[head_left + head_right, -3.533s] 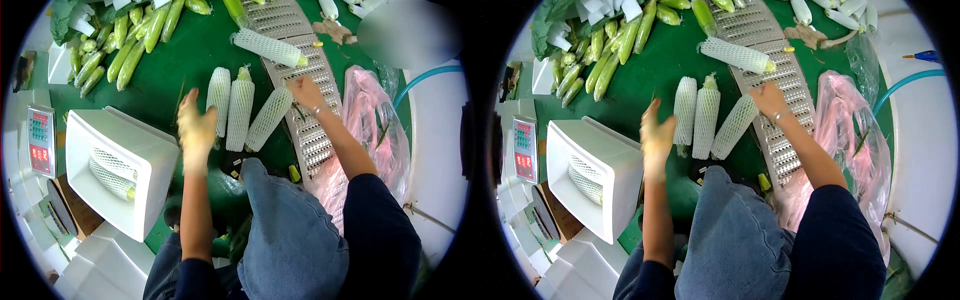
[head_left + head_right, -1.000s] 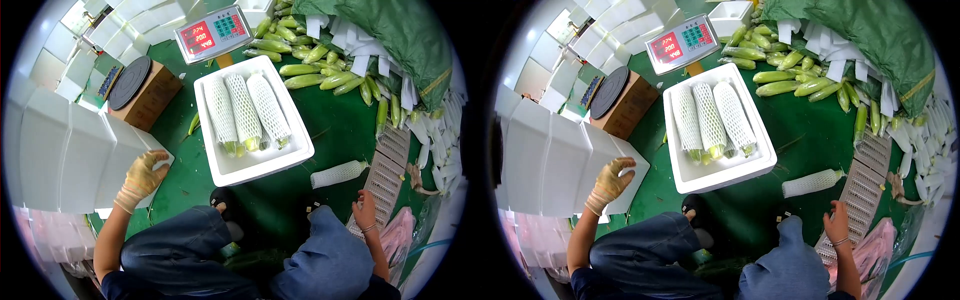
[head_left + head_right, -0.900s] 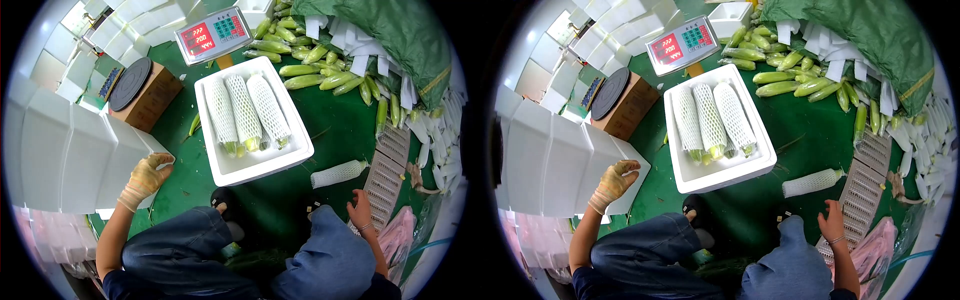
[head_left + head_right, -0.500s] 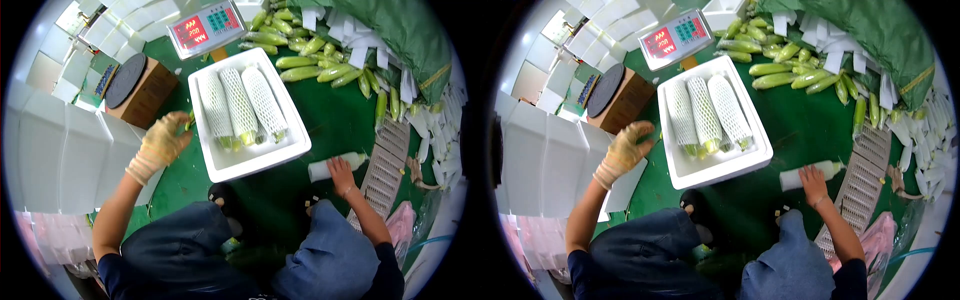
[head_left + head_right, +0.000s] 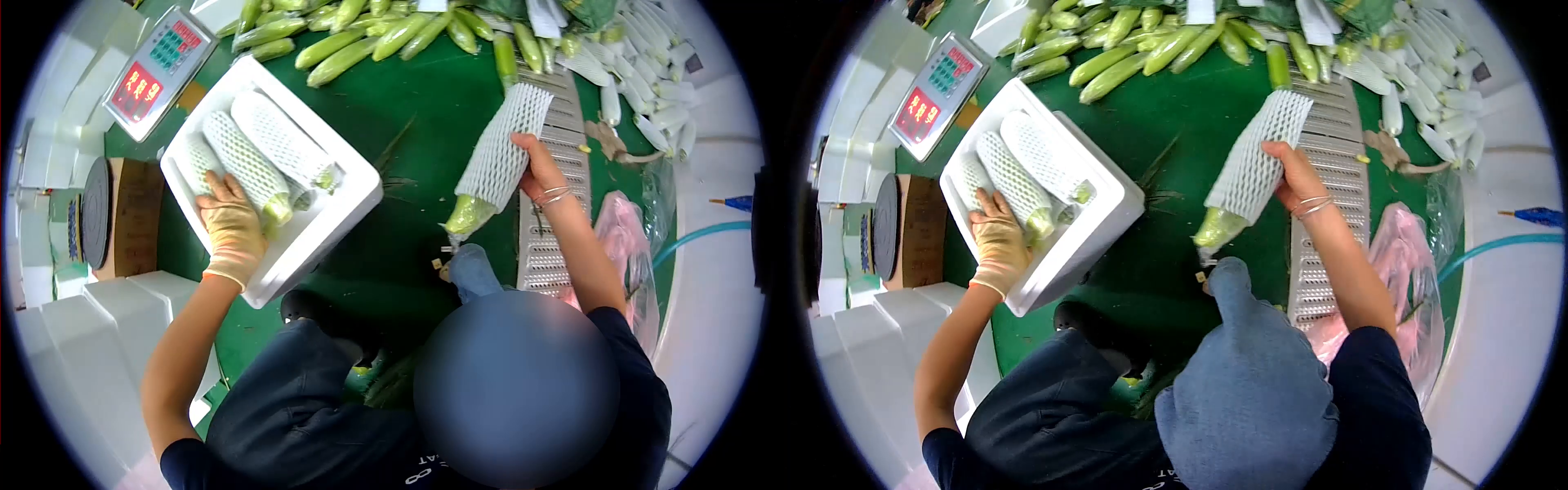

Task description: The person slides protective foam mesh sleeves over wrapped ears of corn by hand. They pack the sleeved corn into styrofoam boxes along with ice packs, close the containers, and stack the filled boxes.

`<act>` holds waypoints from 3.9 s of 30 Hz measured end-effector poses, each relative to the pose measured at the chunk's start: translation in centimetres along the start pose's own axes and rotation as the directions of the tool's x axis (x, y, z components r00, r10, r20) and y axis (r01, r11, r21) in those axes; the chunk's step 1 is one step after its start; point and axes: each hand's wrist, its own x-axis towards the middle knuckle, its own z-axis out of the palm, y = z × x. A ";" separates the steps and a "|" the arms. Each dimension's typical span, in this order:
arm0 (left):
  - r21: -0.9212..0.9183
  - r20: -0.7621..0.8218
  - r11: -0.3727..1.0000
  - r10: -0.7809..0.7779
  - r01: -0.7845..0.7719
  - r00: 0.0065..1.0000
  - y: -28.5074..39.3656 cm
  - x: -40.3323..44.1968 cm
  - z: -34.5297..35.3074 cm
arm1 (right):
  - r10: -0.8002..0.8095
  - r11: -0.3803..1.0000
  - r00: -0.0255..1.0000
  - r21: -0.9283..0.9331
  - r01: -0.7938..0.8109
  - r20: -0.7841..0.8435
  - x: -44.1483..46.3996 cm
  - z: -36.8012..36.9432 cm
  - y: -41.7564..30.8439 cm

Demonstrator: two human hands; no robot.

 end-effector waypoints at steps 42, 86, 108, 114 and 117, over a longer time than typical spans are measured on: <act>-0.882 -0.078 -0.260 -0.742 -0.394 0.665 -17.9 -14.2 3.5 | -0.489 -0.038 0.458 -0.542 0.839 0.743 1.5 37.1 11.7; -0.135 -0.397 0.983 -0.165 0.121 0.903 2.1 -4.5 5.7 | -0.443 0.250 0.787 -0.902 -0.352 -0.430 -14.8 -21.1 16.1; -0.710 -0.393 -0.567 -0.173 -0.418 0.903 -17.4 -7.9 -11.1 | -0.369 0.623 0.775 -0.755 -0.204 -0.513 -13.5 -25.9 10.8; -0.630 -0.414 -0.773 0.253 -0.075 0.874 4.8 5.3 -17.3 | -0.425 0.418 0.843 -0.897 -0.140 -0.330 -3.7 -19.7 6.2; -0.415 -0.218 -0.864 0.399 0.285 0.891 19.9 7.9 -17.1 | -0.506 0.246 0.778 -0.927 -0.284 -0.373 -0.9 -20.5 5.1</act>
